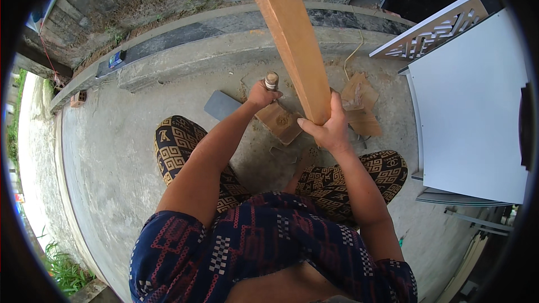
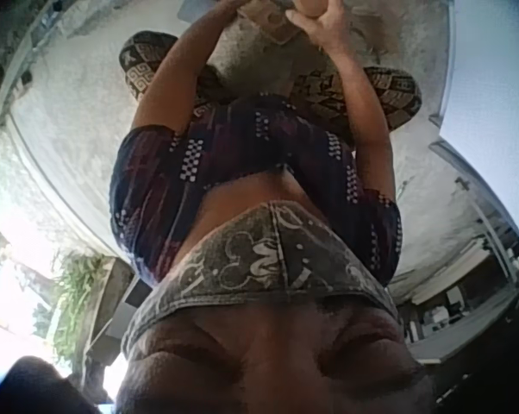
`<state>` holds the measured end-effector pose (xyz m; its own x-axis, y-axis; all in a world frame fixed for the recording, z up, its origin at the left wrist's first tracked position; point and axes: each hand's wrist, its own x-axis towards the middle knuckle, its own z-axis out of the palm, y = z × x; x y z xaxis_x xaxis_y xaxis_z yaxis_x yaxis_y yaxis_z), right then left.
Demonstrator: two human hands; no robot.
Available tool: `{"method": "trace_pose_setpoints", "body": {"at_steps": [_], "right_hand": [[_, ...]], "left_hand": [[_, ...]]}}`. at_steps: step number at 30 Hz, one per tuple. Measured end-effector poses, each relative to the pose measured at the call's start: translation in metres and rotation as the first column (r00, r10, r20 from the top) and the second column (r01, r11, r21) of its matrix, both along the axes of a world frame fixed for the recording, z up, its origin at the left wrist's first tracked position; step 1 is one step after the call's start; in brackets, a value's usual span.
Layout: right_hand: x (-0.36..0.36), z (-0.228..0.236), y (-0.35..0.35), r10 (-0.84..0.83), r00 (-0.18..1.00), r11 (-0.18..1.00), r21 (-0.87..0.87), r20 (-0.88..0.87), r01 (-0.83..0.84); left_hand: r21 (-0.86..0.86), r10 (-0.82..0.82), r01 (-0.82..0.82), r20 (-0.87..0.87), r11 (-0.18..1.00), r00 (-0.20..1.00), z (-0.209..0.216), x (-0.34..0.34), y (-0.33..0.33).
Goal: Using a chisel and wooden mallet to shape or carve a piece of wood.
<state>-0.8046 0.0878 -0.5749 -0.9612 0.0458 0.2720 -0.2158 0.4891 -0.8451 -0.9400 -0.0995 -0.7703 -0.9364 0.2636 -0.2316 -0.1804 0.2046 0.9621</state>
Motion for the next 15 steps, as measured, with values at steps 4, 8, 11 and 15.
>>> {"method": "trace_pose_setpoints", "body": {"at_steps": [4,8,11,15], "right_hand": [[0.002,-0.013,0.006,-0.010,0.960,0.956,0.283,0.280,-0.073],[-0.002,-0.020,0.009,-0.031,0.894,0.916,0.371,0.448,-0.154],[-0.002,-0.011,0.006,0.002,0.903,0.935,0.318,0.429,-0.154],[0.001,0.004,-0.007,0.036,0.991,0.993,0.109,0.130,-0.051]], "left_hand": [[0.075,-0.005,0.004,0.017,0.997,1.000,-0.005,-0.003,0.000],[0.068,-0.045,0.043,0.028,0.997,0.999,0.003,0.000,0.005],[0.062,-0.049,0.050,-0.020,0.997,0.999,0.001,0.001,0.003],[0.027,-0.011,0.010,0.003,1.000,1.000,-0.019,-0.010,-0.002]]}}
